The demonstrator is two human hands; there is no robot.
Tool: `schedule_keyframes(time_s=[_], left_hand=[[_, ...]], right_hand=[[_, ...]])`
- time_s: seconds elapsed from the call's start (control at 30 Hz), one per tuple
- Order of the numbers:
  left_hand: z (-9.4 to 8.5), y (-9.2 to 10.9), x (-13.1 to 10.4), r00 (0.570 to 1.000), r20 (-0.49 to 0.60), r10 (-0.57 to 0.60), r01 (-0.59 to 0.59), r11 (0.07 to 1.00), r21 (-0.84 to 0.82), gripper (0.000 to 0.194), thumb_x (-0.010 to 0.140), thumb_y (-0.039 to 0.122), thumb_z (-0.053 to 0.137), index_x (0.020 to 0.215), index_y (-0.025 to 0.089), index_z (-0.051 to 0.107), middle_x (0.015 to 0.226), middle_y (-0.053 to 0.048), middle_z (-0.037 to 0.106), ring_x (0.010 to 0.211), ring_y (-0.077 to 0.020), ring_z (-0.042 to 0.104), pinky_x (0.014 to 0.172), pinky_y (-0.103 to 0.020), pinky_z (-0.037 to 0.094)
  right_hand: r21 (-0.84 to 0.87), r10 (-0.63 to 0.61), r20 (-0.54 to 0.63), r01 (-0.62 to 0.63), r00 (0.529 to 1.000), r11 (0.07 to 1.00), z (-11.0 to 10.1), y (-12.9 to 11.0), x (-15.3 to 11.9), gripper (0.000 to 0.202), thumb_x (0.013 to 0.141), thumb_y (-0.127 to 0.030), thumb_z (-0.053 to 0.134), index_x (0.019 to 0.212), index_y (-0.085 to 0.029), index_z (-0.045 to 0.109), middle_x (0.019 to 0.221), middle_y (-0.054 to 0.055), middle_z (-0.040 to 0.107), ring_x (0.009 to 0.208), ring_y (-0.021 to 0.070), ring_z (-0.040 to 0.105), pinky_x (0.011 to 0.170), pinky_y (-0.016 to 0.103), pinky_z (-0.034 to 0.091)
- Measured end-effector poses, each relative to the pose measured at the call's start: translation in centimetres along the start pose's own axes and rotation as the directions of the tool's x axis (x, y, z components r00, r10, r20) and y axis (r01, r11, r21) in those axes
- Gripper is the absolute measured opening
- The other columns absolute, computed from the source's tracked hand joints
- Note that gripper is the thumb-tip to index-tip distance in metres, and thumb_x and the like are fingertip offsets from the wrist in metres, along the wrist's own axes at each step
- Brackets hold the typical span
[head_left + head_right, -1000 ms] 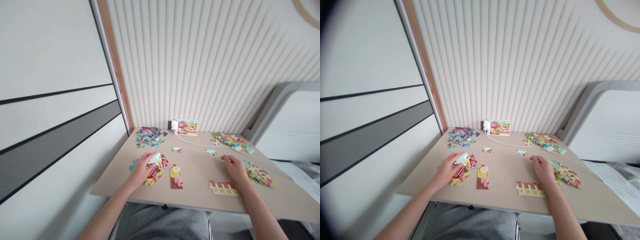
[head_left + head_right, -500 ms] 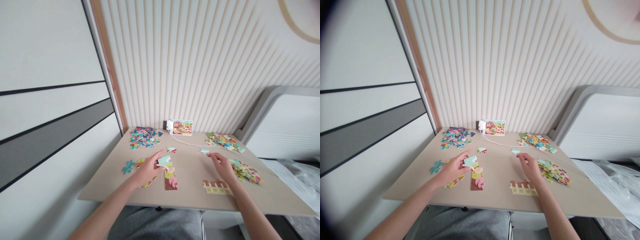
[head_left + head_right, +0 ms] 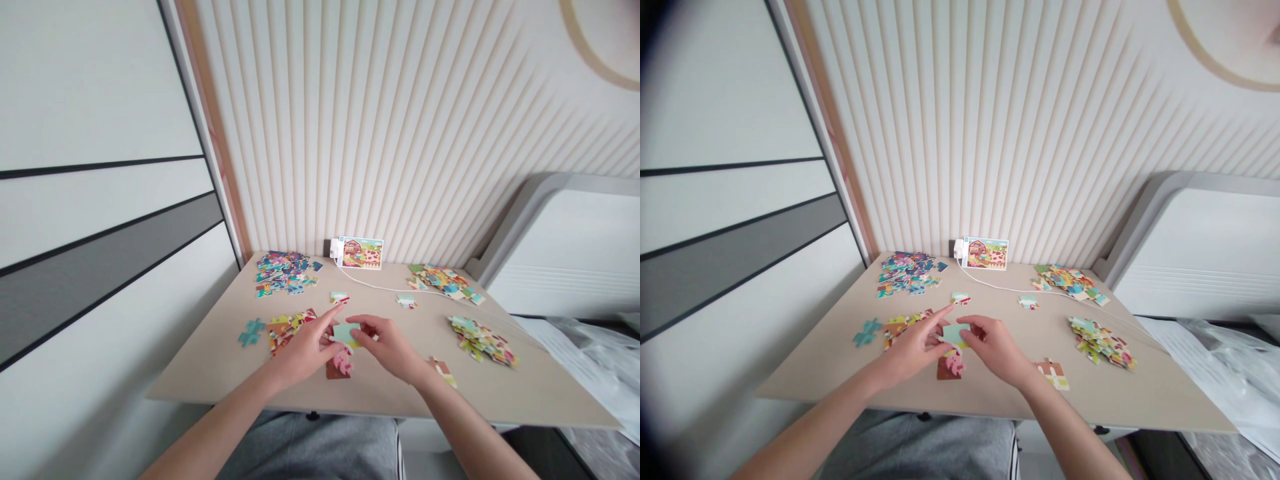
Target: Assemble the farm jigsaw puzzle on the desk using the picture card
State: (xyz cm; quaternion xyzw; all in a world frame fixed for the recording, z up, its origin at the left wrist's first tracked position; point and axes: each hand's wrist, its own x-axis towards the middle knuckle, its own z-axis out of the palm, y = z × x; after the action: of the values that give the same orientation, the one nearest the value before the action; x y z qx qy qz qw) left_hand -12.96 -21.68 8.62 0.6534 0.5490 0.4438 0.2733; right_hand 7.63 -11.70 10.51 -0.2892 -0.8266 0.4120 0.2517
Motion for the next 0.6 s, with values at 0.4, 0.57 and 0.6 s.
schedule_keyframes(time_s=[0.4, 0.57, 0.6], left_hand=[[-8.6, -9.3, -7.3, 0.951, -0.292, -0.099, 0.298, 0.545, 0.784, 0.051, 0.099, 0.052, 0.047, 0.133, 0.018, 0.062, 0.129, -0.015, 0.064, 0.12, -0.0329, 0.06, 0.1, -0.049, 0.05], [-7.5, -10.3, -8.2, 0.965, -0.245, -0.096, 0.259, 0.514, 0.818, 0.061, 0.1, 0.055, 0.044, 0.145, 0.015, 0.053, 0.149, -0.018, 0.051, 0.136, -0.034, 0.051, 0.112, -0.051, 0.042], [-7.4, -10.3, -7.9, 0.968, -0.232, -0.095, 0.247, 0.516, 0.82, 0.061, 0.1, 0.055, 0.044, 0.145, 0.014, 0.053, 0.151, -0.018, 0.05, 0.138, -0.0341, 0.049, 0.113, -0.051, 0.04]], right_hand=[[0.234, 0.172, -0.11, -0.142, 0.979, 0.962, -2.8, 5.4, 0.0, 0.04, 0.085, -0.05, 0.071, 0.108, -0.017, 0.068, 0.077, 0.001, 0.066, 0.067, 0.015, 0.058, 0.063, 0.029, 0.047], [0.193, 0.159, -0.148, -0.129, 0.976, 0.973, -3.7, 6.3, 0.7, 0.045, 0.085, -0.049, 0.07, 0.117, -0.017, 0.067, 0.078, 0.001, 0.065, 0.068, 0.0153, 0.058, 0.063, 0.03, 0.048], [0.194, 0.156, -0.152, -0.125, 0.976, 0.973, -3.9, 6.5, 1.0, 0.046, 0.085, -0.049, 0.07, 0.119, -0.017, 0.067, 0.079, 0.001, 0.065, 0.068, 0.0154, 0.059, 0.064, 0.03, 0.049]])
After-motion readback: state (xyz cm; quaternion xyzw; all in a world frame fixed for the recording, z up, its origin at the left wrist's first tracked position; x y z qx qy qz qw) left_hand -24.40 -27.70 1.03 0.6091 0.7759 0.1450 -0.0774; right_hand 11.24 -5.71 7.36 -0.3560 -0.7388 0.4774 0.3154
